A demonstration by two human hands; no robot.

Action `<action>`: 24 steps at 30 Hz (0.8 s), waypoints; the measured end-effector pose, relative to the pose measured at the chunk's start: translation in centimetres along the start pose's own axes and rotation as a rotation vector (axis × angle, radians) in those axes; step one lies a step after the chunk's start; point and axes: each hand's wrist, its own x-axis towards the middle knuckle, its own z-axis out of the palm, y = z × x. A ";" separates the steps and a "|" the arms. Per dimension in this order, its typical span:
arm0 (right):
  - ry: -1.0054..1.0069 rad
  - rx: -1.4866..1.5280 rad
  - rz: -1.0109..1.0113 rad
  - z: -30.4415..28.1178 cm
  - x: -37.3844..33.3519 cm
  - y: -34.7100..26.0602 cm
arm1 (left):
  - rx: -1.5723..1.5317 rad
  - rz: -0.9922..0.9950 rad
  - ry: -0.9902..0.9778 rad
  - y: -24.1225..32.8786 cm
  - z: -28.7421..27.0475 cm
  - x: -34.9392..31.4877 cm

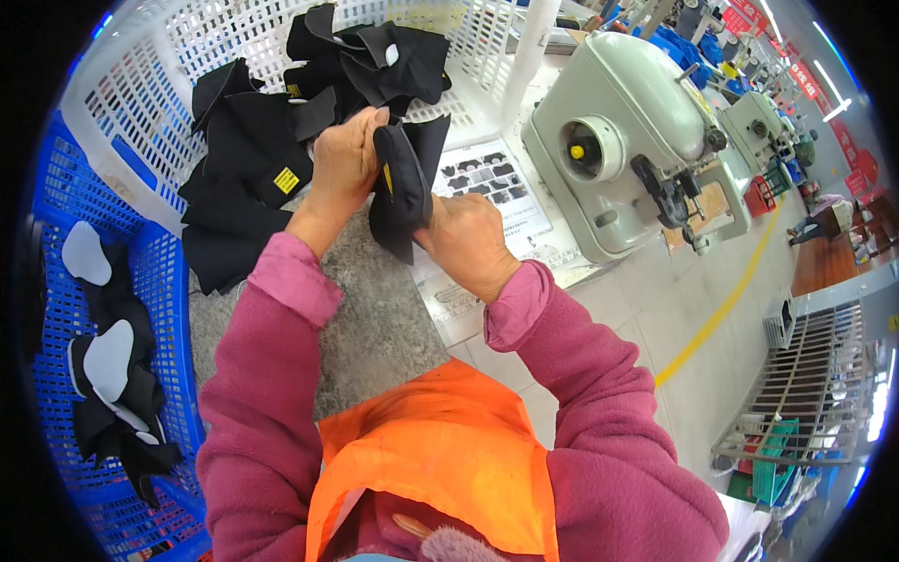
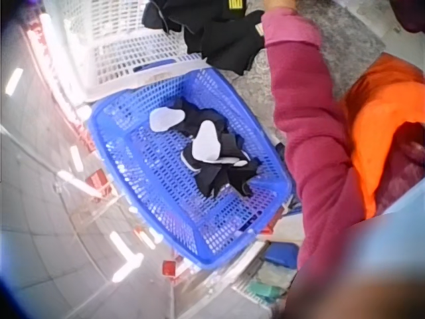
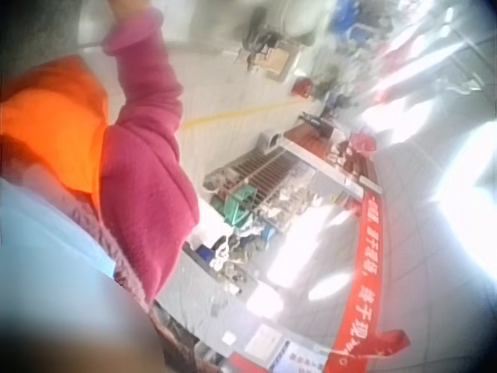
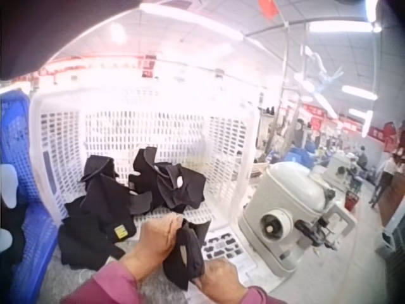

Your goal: The person picks black fabric footwear parts from a white basket, inserts white insoles, and folds the parts to align edges. The person places the assembled parts into a blue basket and repeats the process with additional parts.

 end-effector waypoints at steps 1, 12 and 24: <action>0.006 -0.005 0.029 -0.3 -0.2 -0.3 | 0.021 0.006 0.001 -0.1 0.2 0.3; 0.153 0.359 -0.029 -7.6 0.4 -1.7 | -0.254 -0.332 0.345 4.7 -4.4 -4.5; 0.125 0.454 0.211 -2.1 4.5 2.8 | -0.308 -0.738 0.096 10.1 -2.5 -10.5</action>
